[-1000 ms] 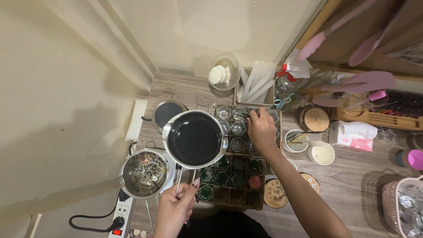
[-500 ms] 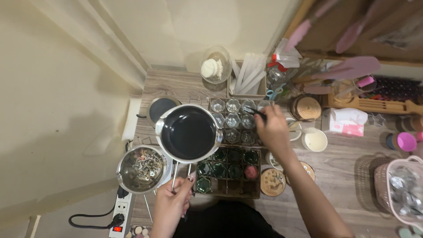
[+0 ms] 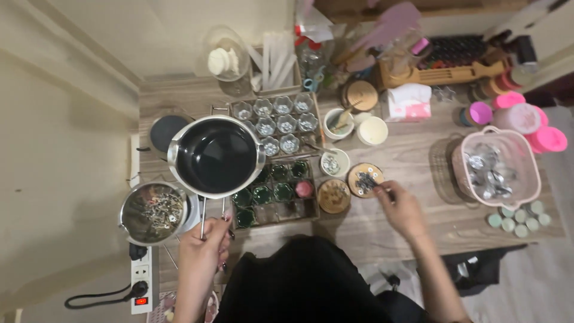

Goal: Preparing and placing wicks and decorative elements into glass jars for candle making.

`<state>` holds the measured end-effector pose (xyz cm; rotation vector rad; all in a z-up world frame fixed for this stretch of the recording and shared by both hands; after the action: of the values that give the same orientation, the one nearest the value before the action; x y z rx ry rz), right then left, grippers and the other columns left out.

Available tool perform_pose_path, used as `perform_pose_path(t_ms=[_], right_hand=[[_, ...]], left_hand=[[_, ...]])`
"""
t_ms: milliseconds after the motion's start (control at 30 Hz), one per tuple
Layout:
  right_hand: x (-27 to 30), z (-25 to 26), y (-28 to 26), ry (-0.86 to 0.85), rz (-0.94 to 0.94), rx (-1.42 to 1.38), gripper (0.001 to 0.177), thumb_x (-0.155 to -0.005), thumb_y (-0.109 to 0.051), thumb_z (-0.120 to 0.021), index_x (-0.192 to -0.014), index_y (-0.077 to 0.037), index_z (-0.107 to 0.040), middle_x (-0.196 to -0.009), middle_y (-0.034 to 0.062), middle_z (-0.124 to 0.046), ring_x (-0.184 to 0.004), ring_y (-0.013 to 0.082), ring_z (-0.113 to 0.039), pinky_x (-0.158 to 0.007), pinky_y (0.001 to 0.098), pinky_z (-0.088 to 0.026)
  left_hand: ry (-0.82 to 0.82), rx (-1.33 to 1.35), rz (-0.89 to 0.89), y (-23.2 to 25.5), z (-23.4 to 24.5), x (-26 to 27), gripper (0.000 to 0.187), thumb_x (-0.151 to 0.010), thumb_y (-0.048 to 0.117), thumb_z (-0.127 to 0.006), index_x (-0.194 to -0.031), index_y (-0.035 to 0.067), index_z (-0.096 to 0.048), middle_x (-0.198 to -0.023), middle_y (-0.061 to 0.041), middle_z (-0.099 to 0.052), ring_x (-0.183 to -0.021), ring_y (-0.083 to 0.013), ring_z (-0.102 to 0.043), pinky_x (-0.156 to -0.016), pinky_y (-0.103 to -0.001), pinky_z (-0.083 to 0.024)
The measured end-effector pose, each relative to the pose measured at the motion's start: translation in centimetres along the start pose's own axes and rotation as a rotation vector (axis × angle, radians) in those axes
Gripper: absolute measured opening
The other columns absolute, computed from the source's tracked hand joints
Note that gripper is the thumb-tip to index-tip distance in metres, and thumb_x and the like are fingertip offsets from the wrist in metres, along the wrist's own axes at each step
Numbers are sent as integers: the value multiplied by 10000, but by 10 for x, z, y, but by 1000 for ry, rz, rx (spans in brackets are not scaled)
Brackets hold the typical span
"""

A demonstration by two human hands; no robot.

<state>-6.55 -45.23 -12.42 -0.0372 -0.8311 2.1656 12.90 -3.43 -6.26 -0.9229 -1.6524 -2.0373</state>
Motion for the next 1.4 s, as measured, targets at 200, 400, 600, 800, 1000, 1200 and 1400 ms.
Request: perform_pose_path(t_ms=[200, 400, 600, 800, 1000, 1200, 1400], right_hand=[[38, -57, 18, 214, 193, 298, 252, -846, -228, -744, -1031, -59, -715, -902, 164, -713, -878, 368, -661, -795, 478, -530], [38, -84, 31, 260, 273, 385, 229, -826, -185, -748, -996, -49, -678, -847, 135, -674, -840, 348, -642, -768, 472, -515], [38, -69, 5, 294, 353, 306, 162, -831, -153, -749, -935, -56, -671, -828, 117, -672, -808, 333, -641, -747, 462, -511], [43, -65, 1, 353, 429, 290, 120, -813, -123, -755, -869, -54, -675, -802, 118, -680, -752, 335, -645, -696, 454, -517], [51, -35, -16, 281, 281, 45, 143, -895, -156, -737, -965, -33, -719, -861, 148, -722, -790, 316, -691, -715, 416, -534], [60, 24, -105, 130, 277, -263, 221, -946, -195, -689, -1083, -25, -722, -933, 144, -761, -818, 253, -728, -733, 357, -542], [81, 43, -223, 94, 610, -158, 186, -914, -185, -703, -1035, -44, -710, -928, 118, -725, -787, 294, -701, -688, 382, -530]], left_hand=[[-42, 101, -28, -20, -8, 9, 333, -908, 225, -735, -680, 23, -601, -578, -6, -512, -412, -61, -346, -380, -250, -224], [-81, 122, -44, -35, -7, 23, 324, -910, 230, -737, -699, 34, -589, -577, -3, -497, -413, -53, -348, -380, -242, -225], [-25, 119, -32, -46, 0, 35, 316, -905, 226, -743, -722, 51, -554, -593, -1, -524, -415, -52, -351, -378, -245, -225], [2, 76, -13, -49, 3, 40, 286, -890, 227, -735, -724, 28, -613, -587, -12, -532, -404, -71, -369, -372, -252, -235], [-10, -28, -58, -48, 0, 44, 331, -901, 266, -733, -695, 17, -659, -558, -18, -545, -407, -84, -432, -384, -247, -283], [-102, 17, -117, -64, -9, 40, 360, -908, 274, -733, -667, 20, -650, -521, -5, -504, -397, -80, -392, -372, -253, -287], [-188, 13, -170, -59, -22, 45, 326, -915, 243, -702, -667, 38, -650, -519, 8, -563, -388, -78, -435, -374, -249, -324]])
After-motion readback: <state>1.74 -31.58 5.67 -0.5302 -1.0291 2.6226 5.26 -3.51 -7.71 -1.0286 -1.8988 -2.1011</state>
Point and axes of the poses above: each hand's wrist, its own x-axis away from the middle knuckle, its own z-axis out of the back of the hand, y = z × x, the point moved 8 cm from there along -x, towards the middle knuckle
